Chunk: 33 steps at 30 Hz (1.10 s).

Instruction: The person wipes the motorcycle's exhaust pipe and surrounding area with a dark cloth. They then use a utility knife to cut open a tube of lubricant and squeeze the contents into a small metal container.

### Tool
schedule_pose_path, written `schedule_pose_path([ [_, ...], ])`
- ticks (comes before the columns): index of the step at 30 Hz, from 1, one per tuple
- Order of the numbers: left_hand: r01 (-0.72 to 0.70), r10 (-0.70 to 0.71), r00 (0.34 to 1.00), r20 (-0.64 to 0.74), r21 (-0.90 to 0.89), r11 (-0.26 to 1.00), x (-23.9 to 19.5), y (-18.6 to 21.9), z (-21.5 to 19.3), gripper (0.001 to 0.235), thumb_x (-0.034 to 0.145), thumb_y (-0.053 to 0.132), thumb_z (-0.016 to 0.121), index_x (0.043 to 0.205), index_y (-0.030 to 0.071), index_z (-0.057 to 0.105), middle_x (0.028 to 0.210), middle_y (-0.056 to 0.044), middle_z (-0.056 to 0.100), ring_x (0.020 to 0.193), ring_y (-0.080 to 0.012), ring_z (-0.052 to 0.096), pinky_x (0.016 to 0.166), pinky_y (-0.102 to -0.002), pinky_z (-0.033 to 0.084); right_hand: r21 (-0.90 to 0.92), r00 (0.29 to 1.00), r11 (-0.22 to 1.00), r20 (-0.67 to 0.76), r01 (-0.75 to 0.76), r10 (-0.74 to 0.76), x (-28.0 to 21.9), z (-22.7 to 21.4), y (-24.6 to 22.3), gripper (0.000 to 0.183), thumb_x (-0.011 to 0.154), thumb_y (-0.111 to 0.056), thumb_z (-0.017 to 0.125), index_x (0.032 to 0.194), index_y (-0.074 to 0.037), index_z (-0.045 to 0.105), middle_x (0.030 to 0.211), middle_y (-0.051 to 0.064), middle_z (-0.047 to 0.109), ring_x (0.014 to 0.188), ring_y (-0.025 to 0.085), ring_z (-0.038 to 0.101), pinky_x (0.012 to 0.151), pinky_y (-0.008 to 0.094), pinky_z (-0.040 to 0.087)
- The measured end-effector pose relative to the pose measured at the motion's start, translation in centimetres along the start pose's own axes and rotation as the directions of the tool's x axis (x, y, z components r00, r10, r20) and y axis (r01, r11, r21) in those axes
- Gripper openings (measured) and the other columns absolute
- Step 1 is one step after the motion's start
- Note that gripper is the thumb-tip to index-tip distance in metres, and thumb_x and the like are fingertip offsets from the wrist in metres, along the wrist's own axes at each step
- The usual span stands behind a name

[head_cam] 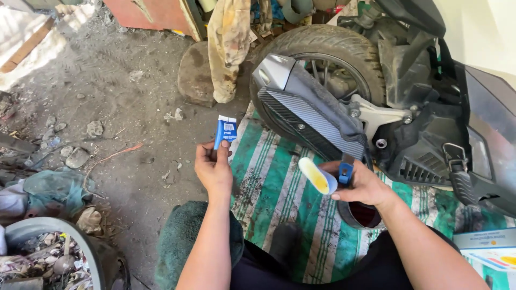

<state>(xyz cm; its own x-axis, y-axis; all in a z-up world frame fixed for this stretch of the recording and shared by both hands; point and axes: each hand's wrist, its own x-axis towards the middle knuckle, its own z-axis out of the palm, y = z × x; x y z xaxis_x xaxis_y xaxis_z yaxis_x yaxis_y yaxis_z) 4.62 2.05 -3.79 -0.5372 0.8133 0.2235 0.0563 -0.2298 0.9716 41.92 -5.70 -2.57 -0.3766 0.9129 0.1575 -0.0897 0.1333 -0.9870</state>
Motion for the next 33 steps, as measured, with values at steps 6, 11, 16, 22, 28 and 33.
schedule_pose_path([
  [6,0.066,-0.063,0.997,0.046,-0.075,0.995,-1.0,-0.4,0.2,0.017,0.1,0.009,0.086,0.099,0.004,0.069,0.085,-0.015,0.081,0.067,-0.0175,0.074,0.068,-0.033,0.065,-0.202,0.993,0.975,0.057,-0.092,0.105,-0.2,-2.2,1.5,0.07,0.069,-0.028,0.104,0.127,0.006,0.085,0.107,0.02,0.091,0.104,0.021,0.077,0.088,0.045,0.065],
  [11,0.004,-0.015,0.996,-0.088,-0.123,0.992,0.0,-0.9,-0.1,0.022,0.097,0.011,0.09,0.102,0.006,0.069,0.089,-0.012,0.079,0.071,-0.0156,0.076,0.072,-0.03,0.067,-0.427,0.948,0.848,-0.098,-0.314,0.302,6.1,0.4,-0.7,0.029,0.084,-0.028,0.092,0.089,0.0,0.085,0.07,0.01,0.066,0.07,0.024,0.062,0.063,0.042,0.05],
  [16,0.096,-0.166,0.962,-0.218,-0.298,0.95,1.3,0.4,-1.6,0.024,0.1,0.012,0.088,0.101,0.006,0.065,0.088,-0.009,0.072,0.083,-0.0177,0.08,0.066,-0.025,0.064,-0.314,0.843,0.784,-0.241,-0.536,0.48,13.1,4.9,0.0,0.028,0.081,-0.027,0.095,0.083,-0.002,0.084,0.064,0.008,0.058,0.058,0.019,0.061,0.053,0.033,0.052],
  [22,0.181,-0.259,0.941,-0.219,-0.324,0.929,2.2,-0.5,-1.8,0.024,0.1,0.013,0.086,0.103,0.008,0.062,0.088,-0.007,0.068,0.086,-0.0153,0.075,0.065,-0.021,0.056,-0.151,0.842,0.845,-0.275,-0.514,0.463,13.8,5.1,0.0,0.032,0.08,-0.026,0.096,0.093,0.001,0.083,0.073,0.01,0.062,0.068,0.022,0.063,0.056,0.036,0.055],
  [28,0.281,-0.327,0.942,-0.079,-0.351,0.893,1.4,-1.0,-1.0,0.022,0.102,0.012,0.078,0.101,0.009,0.057,0.086,-0.006,0.06,0.081,-0.0218,0.077,0.06,-0.028,0.053,0.031,0.808,0.866,-0.342,-0.5,0.479,7.6,1.2,-1.6,0.03,0.083,-0.017,0.095,0.098,0.004,0.08,0.077,0.01,0.062,0.069,0.022,0.065,0.058,0.037,0.058],
  [33,0.363,-0.354,0.931,0.088,-0.336,0.869,-1.3,1.8,0.7,0.021,0.1,0.013,0.078,0.1,0.01,0.058,0.086,-0.009,0.064,0.077,-0.0243,0.079,0.056,-0.028,0.052,0.185,0.773,0.889,-0.44,-0.419,0.457,0.4,-2.6,-5.1,0.03,0.087,-0.012,0.09,0.11,0.003,0.078,0.086,0.012,0.073,0.074,0.021,0.073,0.064,0.035,0.062],
])
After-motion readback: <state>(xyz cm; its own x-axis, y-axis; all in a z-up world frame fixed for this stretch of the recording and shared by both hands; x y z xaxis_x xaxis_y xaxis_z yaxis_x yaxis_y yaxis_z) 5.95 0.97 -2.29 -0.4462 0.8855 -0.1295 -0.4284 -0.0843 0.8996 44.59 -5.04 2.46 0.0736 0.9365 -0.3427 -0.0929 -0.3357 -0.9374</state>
